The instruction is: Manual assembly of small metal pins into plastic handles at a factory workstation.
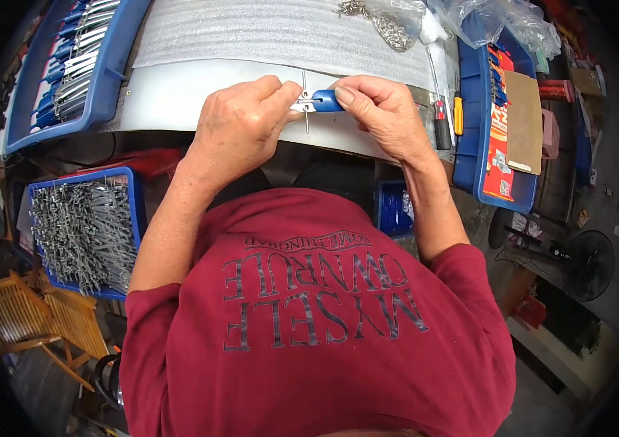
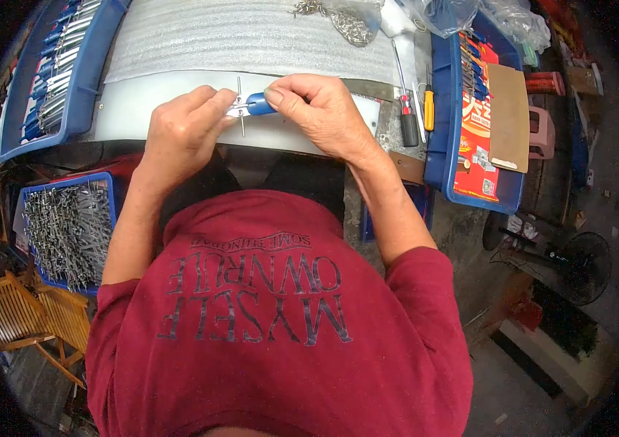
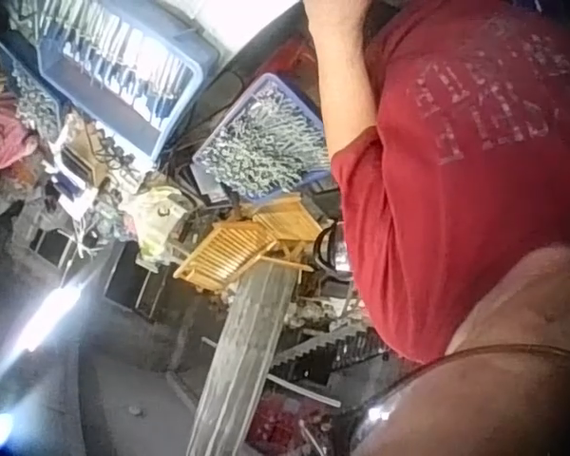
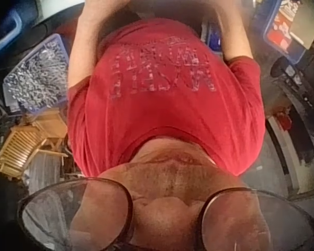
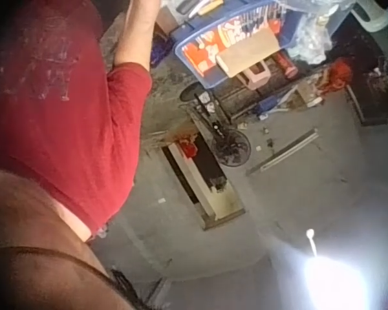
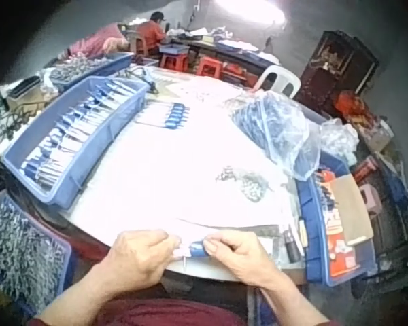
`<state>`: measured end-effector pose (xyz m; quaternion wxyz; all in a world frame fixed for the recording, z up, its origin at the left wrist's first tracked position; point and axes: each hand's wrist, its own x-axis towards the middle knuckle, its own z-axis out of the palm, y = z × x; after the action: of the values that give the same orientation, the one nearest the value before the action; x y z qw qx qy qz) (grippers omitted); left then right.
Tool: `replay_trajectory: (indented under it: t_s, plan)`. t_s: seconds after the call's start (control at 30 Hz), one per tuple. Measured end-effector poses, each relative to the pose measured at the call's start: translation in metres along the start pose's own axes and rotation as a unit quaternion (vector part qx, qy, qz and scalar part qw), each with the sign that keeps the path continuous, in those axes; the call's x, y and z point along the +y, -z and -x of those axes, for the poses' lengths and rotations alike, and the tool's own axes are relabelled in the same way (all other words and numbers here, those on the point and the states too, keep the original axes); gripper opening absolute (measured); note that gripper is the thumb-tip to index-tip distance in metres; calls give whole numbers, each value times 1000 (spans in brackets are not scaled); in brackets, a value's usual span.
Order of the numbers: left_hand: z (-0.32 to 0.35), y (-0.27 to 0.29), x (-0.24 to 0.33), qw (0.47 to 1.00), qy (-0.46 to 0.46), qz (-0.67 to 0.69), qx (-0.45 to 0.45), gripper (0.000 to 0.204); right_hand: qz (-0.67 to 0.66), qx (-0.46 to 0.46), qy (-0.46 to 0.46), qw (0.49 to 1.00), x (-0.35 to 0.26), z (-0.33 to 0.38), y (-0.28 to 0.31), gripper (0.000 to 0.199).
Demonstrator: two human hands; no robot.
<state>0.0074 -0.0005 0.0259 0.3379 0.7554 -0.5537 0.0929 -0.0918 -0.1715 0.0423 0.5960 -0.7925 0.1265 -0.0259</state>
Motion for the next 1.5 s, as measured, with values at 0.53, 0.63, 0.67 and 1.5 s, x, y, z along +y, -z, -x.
replay_trajectory:
  t_s: [0.53, 0.63, 0.67, 1.5]
  plan:
    - [1, 1, 11, 1000, 8, -3, 2, 20, -27, 27, 20, 999, 1, 8, 0, 21]
    - [1, 4, 13, 1000, 5, 5, -1, 19, -8, 26, 52, 998, 0, 8, -1, 21]
    - [-1, 6, 17, 999, 3, -30, 10, 18, 0, 45, 74, 996, 0, 8, -2, 20]
    - [1, 5, 21, 1000, -7, -12, 8, 19, -66, 49, 2, 997, 1, 19, 0, 22]
